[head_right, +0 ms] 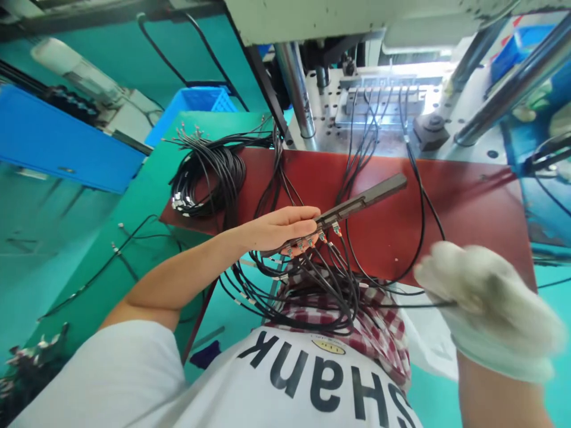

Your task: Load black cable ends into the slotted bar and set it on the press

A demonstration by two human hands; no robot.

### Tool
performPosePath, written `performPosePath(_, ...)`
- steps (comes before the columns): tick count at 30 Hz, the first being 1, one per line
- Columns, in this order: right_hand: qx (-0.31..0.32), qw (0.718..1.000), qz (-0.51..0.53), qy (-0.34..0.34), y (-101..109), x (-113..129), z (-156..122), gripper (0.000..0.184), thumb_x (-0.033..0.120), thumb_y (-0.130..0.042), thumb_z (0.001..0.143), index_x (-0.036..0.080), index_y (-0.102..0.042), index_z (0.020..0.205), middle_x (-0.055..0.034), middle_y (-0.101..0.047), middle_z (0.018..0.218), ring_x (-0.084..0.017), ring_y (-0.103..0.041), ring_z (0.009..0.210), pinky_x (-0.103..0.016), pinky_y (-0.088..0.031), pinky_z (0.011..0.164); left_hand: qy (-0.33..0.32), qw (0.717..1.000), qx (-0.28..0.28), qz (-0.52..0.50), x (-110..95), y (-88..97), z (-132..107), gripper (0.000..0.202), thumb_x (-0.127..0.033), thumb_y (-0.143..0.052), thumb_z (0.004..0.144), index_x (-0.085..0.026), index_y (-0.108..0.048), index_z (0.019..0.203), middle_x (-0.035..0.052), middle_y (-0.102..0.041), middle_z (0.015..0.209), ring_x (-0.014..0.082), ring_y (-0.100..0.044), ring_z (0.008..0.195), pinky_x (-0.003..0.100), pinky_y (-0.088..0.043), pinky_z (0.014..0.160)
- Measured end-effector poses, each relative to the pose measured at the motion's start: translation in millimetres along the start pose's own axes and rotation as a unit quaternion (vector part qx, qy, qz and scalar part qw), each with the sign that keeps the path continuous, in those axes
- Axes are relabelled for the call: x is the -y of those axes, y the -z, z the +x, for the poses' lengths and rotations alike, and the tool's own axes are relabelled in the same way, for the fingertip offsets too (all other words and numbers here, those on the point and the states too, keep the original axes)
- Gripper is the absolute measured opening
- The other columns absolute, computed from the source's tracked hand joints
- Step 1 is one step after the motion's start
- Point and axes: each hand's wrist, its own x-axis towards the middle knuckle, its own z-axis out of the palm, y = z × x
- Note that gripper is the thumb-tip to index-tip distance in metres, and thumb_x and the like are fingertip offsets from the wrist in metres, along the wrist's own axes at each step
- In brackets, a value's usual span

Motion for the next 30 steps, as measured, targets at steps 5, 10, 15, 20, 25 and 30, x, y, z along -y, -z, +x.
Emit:
performPosePath(5, -0.035, 0.993, 0.021, -0.11, -58.5, 10.6, 31.8, 0.022, 0.04, -0.078, 0.08, 0.02, -0.069, 0.081, -0.002, -0.063, 0.084, -0.013, -0.053, 0.075, -0.028, -0.039, 0.064, -0.001, 1.0, 0.006, -0.012, 5.3, -5.9, 5.2, 0.039, -0.055, -0.054, 0.094, -0.017, -0.048, 0.09, -0.0042, -0.05, 0.073, 0.003, -0.049, 0.05, 0.013, -0.035, 0.037)
performPosePath(10, -0.033, 0.996, 0.038, -0.073, -76.6, 7.6, 41.5, 0.02, 0.036, -0.073, 0.085, 0.018, -0.066, 0.077, 0.0003, -0.058, 0.075, -0.011, -0.047, 0.07, -0.027, -0.037, 0.065, 0.013, 1.0, 0.002, -0.017, 10.7, -4.9, 7.0, 0.041, -0.057, -0.054, 0.093, -0.017, -0.048, 0.091, -0.0041, -0.05, 0.074, 0.0033, -0.05, 0.051, 0.012, -0.035, 0.038)
performPosePath(15, -0.004, 0.995, 0.04, -0.092, -75.2, 5.3, 46.3, 0.022, 0.034, -0.073, 0.084, 0.017, -0.063, 0.073, 0.0006, -0.057, 0.072, -0.011, -0.048, 0.069, -0.025, -0.037, 0.064, 0.011, 0.999, -0.007, 0.037, 10.9, -2.1, 8.1, 0.042, -0.059, -0.051, 0.093, -0.017, -0.048, 0.091, -0.0041, -0.05, 0.072, 0.0043, -0.051, 0.052, 0.013, -0.039, 0.04)
performPosePath(20, 0.002, 0.991, 0.066, -0.118, -74.7, -0.7, 47.0, 0.022, 0.034, -0.072, 0.085, 0.016, -0.062, 0.075, 0.0008, -0.057, 0.074, -0.01, -0.048, 0.07, -0.023, -0.038, 0.064, -0.001, 0.995, -0.016, 0.098, 7.7, -6.3, 6.6, 0.042, -0.059, -0.05, 0.094, -0.017, -0.047, 0.089, -0.0054, -0.046, 0.068, 0.0035, -0.048, 0.051, 0.013, -0.04, 0.041)
performPosePath(25, 0.019, 0.988, 0.084, -0.126, -69.0, -2.0, 41.4, 0.025, 0.037, -0.072, 0.085, 0.016, -0.061, 0.077, 0.0015, -0.053, 0.071, -0.009, -0.044, 0.066, -0.022, -0.034, 0.059, 0.024, 0.999, 0.002, 0.03, 13.8, -11.3, 10.7, 0.043, -0.06, -0.052, 0.093, -0.017, -0.048, 0.091, -0.0039, -0.048, 0.073, 0.0043, -0.051, 0.054, 0.012, -0.037, 0.039)
performPosePath(30, 0.051, 0.988, 0.029, -0.143, -68.2, 2.2, 37.5, 0.031, 0.048, -0.065, 0.091, 0.019, -0.069, 0.097, -0.0001, -0.056, 0.079, -0.011, -0.046, 0.071, -0.022, -0.037, 0.063, 0.012, 0.999, -0.015, -0.034, 21.2, -6.3, 13.2, 0.041, -0.057, -0.055, 0.092, -0.017, -0.047, 0.09, -0.0042, -0.05, 0.074, 0.003, -0.049, 0.05, 0.013, -0.033, 0.037)
